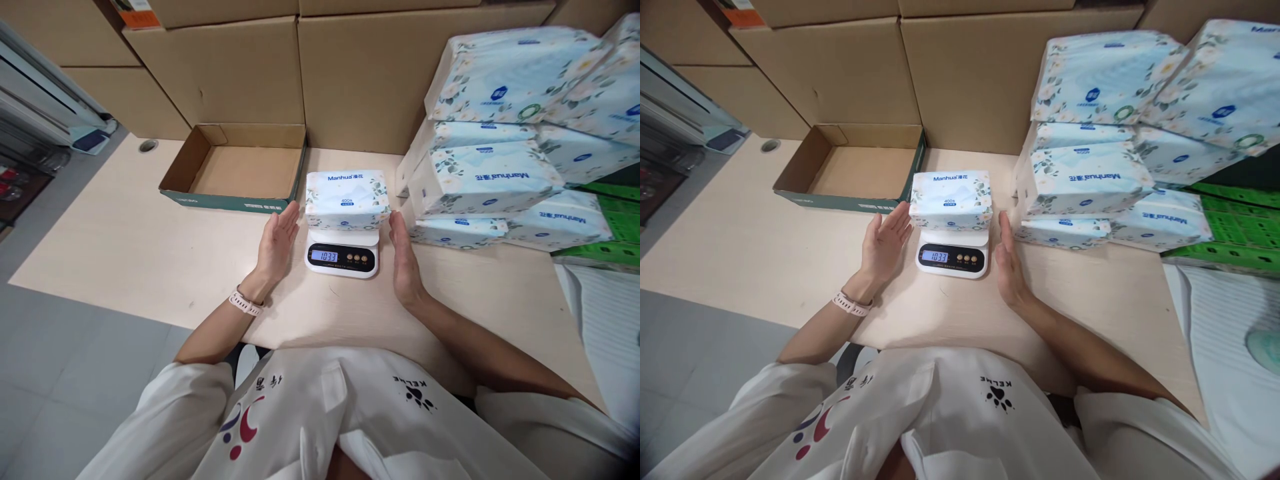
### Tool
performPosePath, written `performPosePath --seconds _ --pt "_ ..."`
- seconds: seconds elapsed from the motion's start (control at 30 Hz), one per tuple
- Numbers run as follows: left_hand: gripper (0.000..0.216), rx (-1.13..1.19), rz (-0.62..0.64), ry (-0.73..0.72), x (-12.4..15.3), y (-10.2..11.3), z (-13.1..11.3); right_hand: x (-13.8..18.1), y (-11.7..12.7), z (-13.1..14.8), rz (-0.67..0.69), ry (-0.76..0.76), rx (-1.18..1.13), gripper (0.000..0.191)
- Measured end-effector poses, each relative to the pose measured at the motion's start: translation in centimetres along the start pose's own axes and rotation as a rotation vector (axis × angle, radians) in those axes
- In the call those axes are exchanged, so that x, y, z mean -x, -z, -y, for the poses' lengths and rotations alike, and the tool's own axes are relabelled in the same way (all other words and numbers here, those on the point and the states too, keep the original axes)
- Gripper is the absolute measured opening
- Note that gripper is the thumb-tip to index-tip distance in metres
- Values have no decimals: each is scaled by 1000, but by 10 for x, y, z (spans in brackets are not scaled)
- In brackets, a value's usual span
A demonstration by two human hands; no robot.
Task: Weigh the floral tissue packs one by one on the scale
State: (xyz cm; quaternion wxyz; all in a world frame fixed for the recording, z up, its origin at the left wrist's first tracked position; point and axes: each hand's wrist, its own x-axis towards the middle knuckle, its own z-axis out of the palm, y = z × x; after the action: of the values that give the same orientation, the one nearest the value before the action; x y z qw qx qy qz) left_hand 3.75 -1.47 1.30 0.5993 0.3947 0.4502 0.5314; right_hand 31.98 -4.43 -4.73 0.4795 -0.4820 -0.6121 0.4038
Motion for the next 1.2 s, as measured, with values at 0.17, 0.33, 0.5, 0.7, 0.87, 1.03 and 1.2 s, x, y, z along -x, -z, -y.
performPosePath --seconds 0.17,0.33,0.5,0.7,0.87,1.03,1.2 --pt "81 -10 11 -9 0 1 1 0 0 4 6 -12 30 70" --pt "78 -10 11 -10 1 0 0 1 0 9 3 -5 20 70" --pt "78 -14 6 -1 2 -3 -1 0 -1 10 4 -1 16 75" --pt "79 -20 20 -9 2 -2 0 1 -2 12 2 1 7 76" --pt "77 -18 14 -20 1 -1 1 1 -1 12 13 4 19 74" --pt "77 -18 18 -22 1 0 1 1 -1 9 14 12 33 75" --pt "77 -17 10 -34 1 -1 5 -2 0 10 -5 7 24 76"
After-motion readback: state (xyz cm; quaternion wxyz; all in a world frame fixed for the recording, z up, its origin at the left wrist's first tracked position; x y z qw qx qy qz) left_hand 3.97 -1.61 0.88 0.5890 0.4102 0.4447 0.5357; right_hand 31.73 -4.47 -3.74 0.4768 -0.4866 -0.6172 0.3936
